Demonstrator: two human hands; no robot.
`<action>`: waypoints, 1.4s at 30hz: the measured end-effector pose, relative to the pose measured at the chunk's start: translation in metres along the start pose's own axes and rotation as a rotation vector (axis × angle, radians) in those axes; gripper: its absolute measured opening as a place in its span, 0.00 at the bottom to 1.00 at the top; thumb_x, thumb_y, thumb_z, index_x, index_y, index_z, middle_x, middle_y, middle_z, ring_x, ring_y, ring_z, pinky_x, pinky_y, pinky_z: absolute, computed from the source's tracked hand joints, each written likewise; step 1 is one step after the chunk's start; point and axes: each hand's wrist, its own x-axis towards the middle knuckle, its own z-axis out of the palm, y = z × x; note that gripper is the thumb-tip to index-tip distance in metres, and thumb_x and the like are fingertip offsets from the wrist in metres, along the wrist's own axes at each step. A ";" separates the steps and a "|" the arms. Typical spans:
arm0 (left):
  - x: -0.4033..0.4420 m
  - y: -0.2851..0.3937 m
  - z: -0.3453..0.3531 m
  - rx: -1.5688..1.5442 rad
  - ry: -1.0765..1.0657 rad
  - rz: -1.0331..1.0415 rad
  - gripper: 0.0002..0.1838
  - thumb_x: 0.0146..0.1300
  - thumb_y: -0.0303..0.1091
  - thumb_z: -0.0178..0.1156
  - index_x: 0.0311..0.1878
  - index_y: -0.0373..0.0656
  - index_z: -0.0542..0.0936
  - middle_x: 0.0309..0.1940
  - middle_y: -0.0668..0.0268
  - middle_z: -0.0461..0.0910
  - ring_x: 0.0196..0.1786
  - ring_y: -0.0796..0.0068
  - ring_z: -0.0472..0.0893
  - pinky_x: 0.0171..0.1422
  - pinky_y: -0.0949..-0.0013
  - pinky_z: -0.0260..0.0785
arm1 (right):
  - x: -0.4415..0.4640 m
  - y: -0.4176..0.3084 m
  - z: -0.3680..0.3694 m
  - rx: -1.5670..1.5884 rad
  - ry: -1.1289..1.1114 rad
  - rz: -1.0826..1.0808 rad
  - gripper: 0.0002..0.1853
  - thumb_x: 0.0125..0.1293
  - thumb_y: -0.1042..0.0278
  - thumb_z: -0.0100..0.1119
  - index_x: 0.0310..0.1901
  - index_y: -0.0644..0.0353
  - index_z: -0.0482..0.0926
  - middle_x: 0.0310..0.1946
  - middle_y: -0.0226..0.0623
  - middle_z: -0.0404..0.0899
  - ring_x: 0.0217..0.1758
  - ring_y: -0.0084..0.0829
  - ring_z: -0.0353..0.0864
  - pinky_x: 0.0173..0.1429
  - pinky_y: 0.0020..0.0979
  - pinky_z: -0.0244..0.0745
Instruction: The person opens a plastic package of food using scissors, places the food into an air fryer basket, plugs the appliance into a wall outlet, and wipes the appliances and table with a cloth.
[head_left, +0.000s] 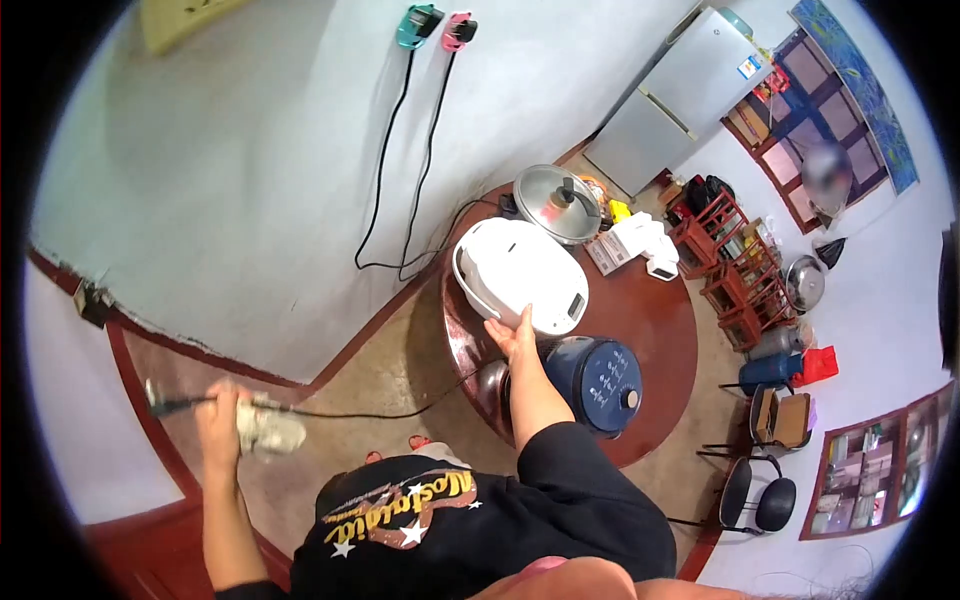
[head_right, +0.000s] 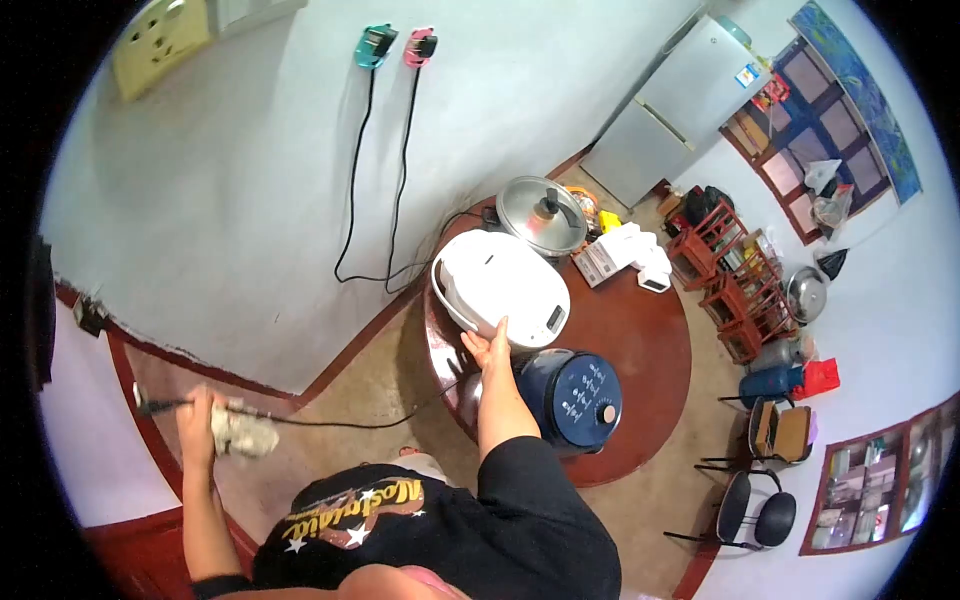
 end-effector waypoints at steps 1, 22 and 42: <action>-0.010 -0.009 -0.003 -0.039 0.054 -0.054 0.17 0.66 0.39 0.48 0.25 0.39 0.73 0.18 0.68 0.73 0.21 0.81 0.72 0.27 0.77 0.63 | 0.012 -0.001 -0.002 0.056 -0.050 0.006 0.49 0.53 0.40 0.61 0.65 0.62 0.47 0.59 0.62 0.56 0.57 0.60 0.64 0.53 0.58 0.70; -0.021 -0.019 0.066 -0.049 -0.046 -0.089 0.18 0.68 0.41 0.47 0.29 0.37 0.74 0.20 0.65 0.75 0.21 0.79 0.74 0.28 0.78 0.66 | 0.035 -0.018 0.035 0.297 -0.006 -0.107 0.41 0.55 0.42 0.61 0.62 0.56 0.56 0.62 0.45 0.57 0.59 0.47 0.62 0.54 0.51 0.70; 0.019 0.044 -0.019 -0.292 0.104 0.075 0.19 0.72 0.45 0.38 0.35 0.40 0.71 0.23 0.66 0.75 0.25 0.78 0.73 0.31 0.75 0.68 | -0.080 -0.277 -0.276 -1.261 0.425 -0.270 0.30 0.61 0.33 0.43 0.37 0.57 0.77 0.30 0.36 0.76 0.29 0.39 0.76 0.35 0.42 0.73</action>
